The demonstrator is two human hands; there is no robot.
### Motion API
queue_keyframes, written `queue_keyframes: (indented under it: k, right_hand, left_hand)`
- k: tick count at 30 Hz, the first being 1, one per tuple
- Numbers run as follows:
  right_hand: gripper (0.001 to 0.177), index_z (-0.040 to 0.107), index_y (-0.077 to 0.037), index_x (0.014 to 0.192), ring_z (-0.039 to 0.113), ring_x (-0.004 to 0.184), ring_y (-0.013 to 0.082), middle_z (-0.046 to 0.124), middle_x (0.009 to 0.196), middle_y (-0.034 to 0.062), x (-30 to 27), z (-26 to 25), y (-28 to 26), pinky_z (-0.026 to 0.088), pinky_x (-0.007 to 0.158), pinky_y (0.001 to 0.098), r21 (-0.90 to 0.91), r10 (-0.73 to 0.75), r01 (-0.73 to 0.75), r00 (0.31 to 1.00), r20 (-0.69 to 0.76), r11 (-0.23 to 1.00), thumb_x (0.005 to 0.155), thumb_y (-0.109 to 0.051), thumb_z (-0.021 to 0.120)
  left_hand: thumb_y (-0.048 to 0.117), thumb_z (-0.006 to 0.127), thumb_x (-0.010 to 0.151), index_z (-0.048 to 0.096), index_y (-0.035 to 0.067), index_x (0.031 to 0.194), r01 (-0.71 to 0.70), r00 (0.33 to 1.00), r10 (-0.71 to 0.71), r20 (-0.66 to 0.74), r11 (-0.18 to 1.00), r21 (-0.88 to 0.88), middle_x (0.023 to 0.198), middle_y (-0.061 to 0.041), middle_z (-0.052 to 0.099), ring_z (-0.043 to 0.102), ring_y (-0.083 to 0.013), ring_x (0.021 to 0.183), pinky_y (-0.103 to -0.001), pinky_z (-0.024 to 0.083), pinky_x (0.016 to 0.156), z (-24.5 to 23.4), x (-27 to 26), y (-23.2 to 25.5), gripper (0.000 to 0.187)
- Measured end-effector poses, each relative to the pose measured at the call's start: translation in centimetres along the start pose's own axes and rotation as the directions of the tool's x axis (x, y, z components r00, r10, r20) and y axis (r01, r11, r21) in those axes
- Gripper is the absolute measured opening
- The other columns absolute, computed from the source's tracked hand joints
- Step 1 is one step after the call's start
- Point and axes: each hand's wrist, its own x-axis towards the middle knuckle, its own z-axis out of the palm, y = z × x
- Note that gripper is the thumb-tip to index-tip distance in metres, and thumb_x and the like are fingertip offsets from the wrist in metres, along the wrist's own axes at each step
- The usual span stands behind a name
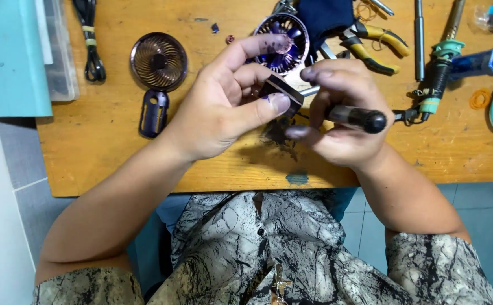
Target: Marking components of a disassembled portable fan with a permanent marker for identification or repair purposes.
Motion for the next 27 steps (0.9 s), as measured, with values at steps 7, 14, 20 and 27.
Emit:
queue_keyframes:
  k: [7, 14, 20, 27]
  right_hand:
    - [0.051, 0.059, 0.003, 0.144, 0.078, 0.119, 0.0373, 0.074, 0.13, 0.0321, 0.2, 0.3, -1.2, 0.072, 0.091, 0.0396, -0.015, -0.009, 0.008, 1.0, -0.023, 1.0, 0.106, -0.001, 0.093]
    - [0.042, 0.059, 0.001, 0.139, 0.081, 0.115, 0.0395, 0.077, 0.126, 0.0329, 0.1, 0.0, -1.2, 0.07, 0.1, 0.0453, -0.058, -0.058, 0.058, 0.998, 0.007, 0.997, 0.109, -0.004, 0.088]
    - [0.039, 0.058, 0.004, 0.139, 0.084, 0.114, 0.0394, 0.076, 0.126, 0.0327, 0.1, -0.3, -0.8, 0.077, 0.098, 0.0422, 0.03, -0.102, 0.1, 0.99, 0.092, 0.995, 0.111, -0.002, 0.083]
    - [0.045, 0.052, -0.007, 0.153, 0.066, 0.076, 0.0195, 0.051, 0.122, 0.0164, 1.4, -0.5, -1.6, 0.055, 0.062, 0.0282, 0.044, 0.105, -0.102, 0.991, -0.086, 0.994, 0.118, -0.032, 0.066]
  left_hand:
    - [0.007, 0.083, 0.109, 0.047, 0.01, 0.168, 0.04, 0.999, -0.038, 0.028, 0.997, -0.073, 0.12, -0.011, 0.08, 0.078, -0.0153, 0.112, -0.031, 0.071, 0.104, 0.2, 0.6, -1.1, 0.069]
    - [0.005, 0.081, 0.108, 0.046, 0.01, 0.172, 0.097, 0.99, -0.093, 0.11, 0.995, -0.032, 0.117, -0.008, 0.075, 0.073, -0.0131, 0.105, -0.027, 0.064, 0.094, -0.9, 0.6, -0.1, 0.073]
    - [0.018, 0.08, 0.107, 0.07, 0.002, 0.147, 0.053, 0.953, -0.09, 0.288, 0.99, 0.132, 0.124, -0.007, 0.08, 0.077, -0.0138, 0.112, -0.027, 0.067, 0.103, -1.6, 1.5, 0.6, 0.044]
    - [0.013, 0.087, 0.104, 0.074, 0.006, 0.14, 0.064, 0.972, -0.099, 0.213, 0.985, 0.163, 0.128, -0.003, 0.081, 0.077, -0.0096, 0.112, -0.025, 0.069, 0.106, -1.7, 1.0, 0.3, 0.039]
